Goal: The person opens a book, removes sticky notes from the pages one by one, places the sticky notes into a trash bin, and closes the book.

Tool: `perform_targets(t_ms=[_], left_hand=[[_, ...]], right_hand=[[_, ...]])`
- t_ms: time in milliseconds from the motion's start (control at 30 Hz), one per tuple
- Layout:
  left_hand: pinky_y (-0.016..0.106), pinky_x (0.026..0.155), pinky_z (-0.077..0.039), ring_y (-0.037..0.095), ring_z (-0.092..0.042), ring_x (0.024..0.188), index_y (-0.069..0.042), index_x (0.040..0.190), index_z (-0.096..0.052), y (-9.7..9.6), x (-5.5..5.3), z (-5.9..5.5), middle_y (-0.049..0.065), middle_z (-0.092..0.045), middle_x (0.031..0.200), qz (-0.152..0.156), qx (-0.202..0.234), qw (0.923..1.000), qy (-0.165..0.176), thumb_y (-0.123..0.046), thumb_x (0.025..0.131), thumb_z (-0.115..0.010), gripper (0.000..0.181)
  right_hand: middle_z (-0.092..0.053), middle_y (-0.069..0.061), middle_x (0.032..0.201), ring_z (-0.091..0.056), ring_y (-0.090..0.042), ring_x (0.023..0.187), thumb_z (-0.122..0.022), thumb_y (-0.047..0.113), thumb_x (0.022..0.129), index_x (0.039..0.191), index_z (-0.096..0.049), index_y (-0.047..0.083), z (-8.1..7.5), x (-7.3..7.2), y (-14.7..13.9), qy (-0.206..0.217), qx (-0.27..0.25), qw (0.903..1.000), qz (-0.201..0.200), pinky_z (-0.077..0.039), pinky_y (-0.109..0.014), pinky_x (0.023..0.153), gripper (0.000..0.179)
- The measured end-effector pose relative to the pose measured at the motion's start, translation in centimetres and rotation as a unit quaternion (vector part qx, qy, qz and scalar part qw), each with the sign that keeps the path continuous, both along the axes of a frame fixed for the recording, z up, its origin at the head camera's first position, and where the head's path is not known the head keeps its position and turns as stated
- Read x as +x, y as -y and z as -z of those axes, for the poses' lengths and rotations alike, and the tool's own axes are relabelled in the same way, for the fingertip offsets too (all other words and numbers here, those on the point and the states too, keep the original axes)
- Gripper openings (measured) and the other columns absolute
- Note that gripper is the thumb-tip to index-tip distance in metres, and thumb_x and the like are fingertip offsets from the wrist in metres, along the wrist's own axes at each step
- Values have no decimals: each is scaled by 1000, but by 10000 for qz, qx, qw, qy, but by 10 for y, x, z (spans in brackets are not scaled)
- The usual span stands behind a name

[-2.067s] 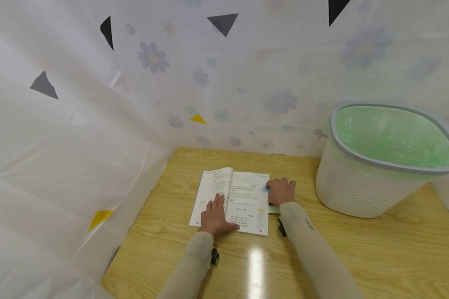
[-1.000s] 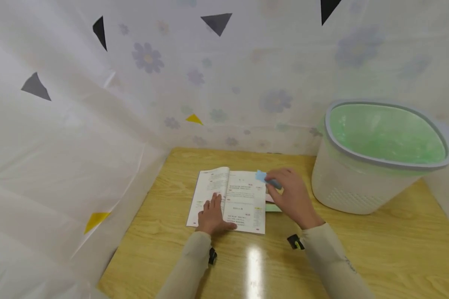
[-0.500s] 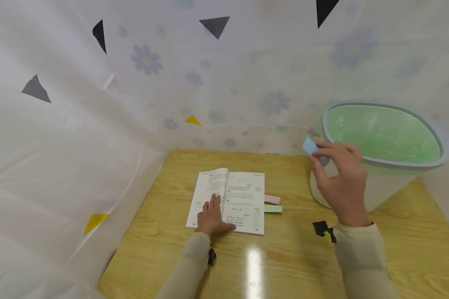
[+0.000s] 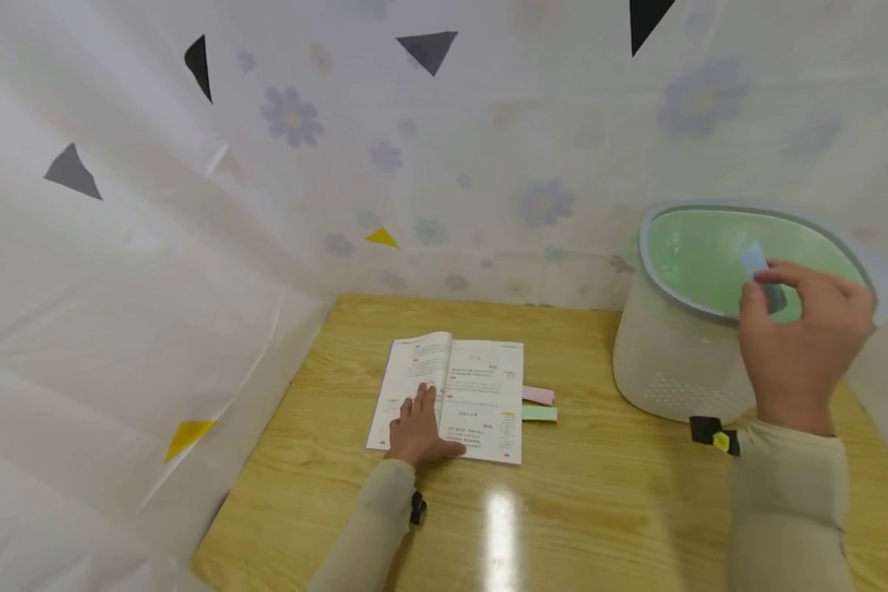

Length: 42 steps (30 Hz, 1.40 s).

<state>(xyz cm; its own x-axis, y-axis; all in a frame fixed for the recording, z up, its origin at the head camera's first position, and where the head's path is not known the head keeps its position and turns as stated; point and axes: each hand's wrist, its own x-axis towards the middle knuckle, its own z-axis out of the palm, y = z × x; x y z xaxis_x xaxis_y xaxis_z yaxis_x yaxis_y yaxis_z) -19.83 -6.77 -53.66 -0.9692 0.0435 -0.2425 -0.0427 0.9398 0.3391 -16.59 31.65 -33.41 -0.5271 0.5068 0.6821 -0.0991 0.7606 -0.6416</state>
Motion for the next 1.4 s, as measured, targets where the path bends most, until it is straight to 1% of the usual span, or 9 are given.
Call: perform_targets(t_ms=[233,300,467,533,633,867,1100,1267,1400], left_hand=[[59,111,-37,36,-26,151,-14,159,-20,1,-1,2,6,-16,168,-36,34,10000,14,-58,64,-88,125],[59,112,-36,35,-25,152,-14,159,-19,1,-2,3,6,-16,169,-23,26,10000,40,-58,64,-87,125],[59,112,-35,35,-24,152,-15,160,-19,1,-3,3,5,-14,169,-19,20,10000,52,-58,64,-87,125],[59,112,-35,35,-24,152,-15,160,-18,1,-2,3,5,-14,169,-16,21,10000,72,-58,65,-87,125],[59,112,-36,35,-24,152,-14,159,-19,1,-2,2,6,-15,169,-16,31,10000,84,-58,64,-87,125],[59,113,-35,35,-24,152,-14,159,-20,0,-1,-2,6,-15,169,-26,36,9999,93,-58,65,-87,124],[59,112,-35,35,-25,152,-14,159,-20,0,0,-5,6,-16,169,-47,43,10000,62,-57,64,-88,124],[59,112,-36,35,-25,151,-14,159,-20,1,-1,-4,6,-16,169,-31,28,10000,58,-57,65,-87,124],[59,113,-35,35,-24,152,-14,159,-20,0,-1,-4,6,-15,169,-24,46,9999,108,-58,65,-87,124]], right_hand=[[-64,-18,132,-43,-34,135,-56,19,99,114,-70,-6,6,-5,-2,334,231,9992,-31,-22,-41,119,32],[-65,-18,132,-45,-32,133,-56,18,99,113,-70,-6,7,-6,-2,317,206,9993,-21,-23,-42,119,31],[-67,-8,131,-44,-4,125,-58,19,98,110,-71,-6,9,-9,-3,245,133,9996,24,-25,-39,116,31],[-67,-8,131,-46,-7,125,-58,20,98,109,-72,-6,11,-11,-4,292,143,9995,2,-24,-39,117,31],[-64,-6,135,-43,-27,136,-56,21,99,110,-71,-6,15,-12,-4,513,55,9987,7,-20,-43,120,33],[-64,-15,136,-38,-31,141,-53,21,100,109,-71,-7,19,-14,-1,497,99,9987,-90,-15,-51,120,35],[-68,-26,123,-48,-44,126,-54,20,100,101,-71,-11,16,-12,0,108,499,9986,-138,-19,-41,120,36],[-71,-29,111,-56,-47,112,-56,20,99,98,-73,-10,18,-9,9,-556,512,9971,-71,-22,-35,119,35],[-70,-32,96,-61,-17,93,-59,18,95,90,-74,-9,21,-7,23,-1395,339,9894,-198,-29,-32,112,31]])
